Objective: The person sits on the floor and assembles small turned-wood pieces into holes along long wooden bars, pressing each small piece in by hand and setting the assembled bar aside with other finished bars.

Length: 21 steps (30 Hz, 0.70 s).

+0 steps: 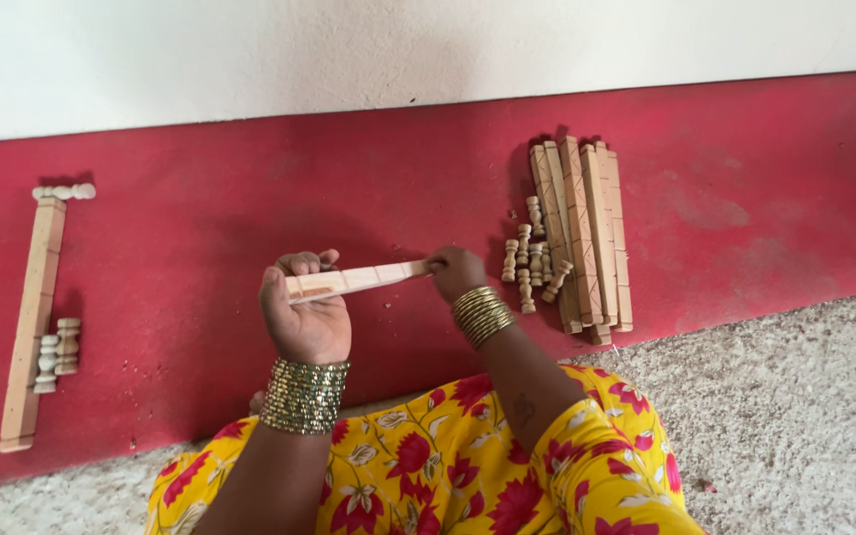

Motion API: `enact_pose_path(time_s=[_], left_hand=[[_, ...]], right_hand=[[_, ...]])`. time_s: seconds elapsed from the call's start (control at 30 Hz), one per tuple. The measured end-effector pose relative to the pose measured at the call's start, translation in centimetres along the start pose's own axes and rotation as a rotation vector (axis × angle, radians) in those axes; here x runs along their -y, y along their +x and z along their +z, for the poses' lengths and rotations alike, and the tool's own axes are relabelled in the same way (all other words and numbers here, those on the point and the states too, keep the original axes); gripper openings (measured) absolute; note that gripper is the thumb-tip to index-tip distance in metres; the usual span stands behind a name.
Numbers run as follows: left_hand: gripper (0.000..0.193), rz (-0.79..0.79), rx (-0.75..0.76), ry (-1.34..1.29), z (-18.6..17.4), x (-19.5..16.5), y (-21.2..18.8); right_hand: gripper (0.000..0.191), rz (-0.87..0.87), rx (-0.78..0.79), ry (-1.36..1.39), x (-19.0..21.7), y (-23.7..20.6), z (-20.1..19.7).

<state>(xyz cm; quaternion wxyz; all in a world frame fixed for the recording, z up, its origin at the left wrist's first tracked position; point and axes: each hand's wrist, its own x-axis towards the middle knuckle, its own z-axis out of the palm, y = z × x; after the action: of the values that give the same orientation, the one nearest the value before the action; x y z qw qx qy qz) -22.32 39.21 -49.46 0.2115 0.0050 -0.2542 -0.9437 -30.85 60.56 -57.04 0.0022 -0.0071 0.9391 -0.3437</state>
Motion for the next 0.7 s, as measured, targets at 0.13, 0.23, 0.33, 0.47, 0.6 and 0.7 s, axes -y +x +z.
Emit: enact_pose_path(time_s=[0.13, 0.23, 0.33, 0.47, 0.6, 0.7], left_hand=[[0.041, -0.011, 0.044, 0.040, -0.4, 0.3, -0.1], [0.050, -0.057, 0.053, 0.089, -0.6, 0.8, -0.7], [0.054, 0.083, 0.019, 0.173, -0.6, 1.0, -1.0], [0.052, 0.057, -0.009, 0.108, -0.8, 0.2, -0.3], [0.054, 0.019, -0.018, 0.056, -0.8, 0.0, 0.4], [0.060, 0.001, -0.021, 0.035, -0.9, 0.5, -0.1]], right_hand=[[0.011, -0.378, -0.078, 0.263, 6.7, -3.4, -0.3], [0.009, -0.534, -0.102, 0.310, 9.4, -6.4, -1.3], [0.008, -0.442, -0.080, 0.321, 8.4, -5.2, -1.9], [0.012, -0.072, 0.023, 0.038, 3.8, -1.6, -1.5], [0.010, -0.095, -0.010, 0.159, 3.9, -1.2, -0.7], [0.009, -0.388, -0.081, 0.272, 7.6, -4.0, -0.4]])
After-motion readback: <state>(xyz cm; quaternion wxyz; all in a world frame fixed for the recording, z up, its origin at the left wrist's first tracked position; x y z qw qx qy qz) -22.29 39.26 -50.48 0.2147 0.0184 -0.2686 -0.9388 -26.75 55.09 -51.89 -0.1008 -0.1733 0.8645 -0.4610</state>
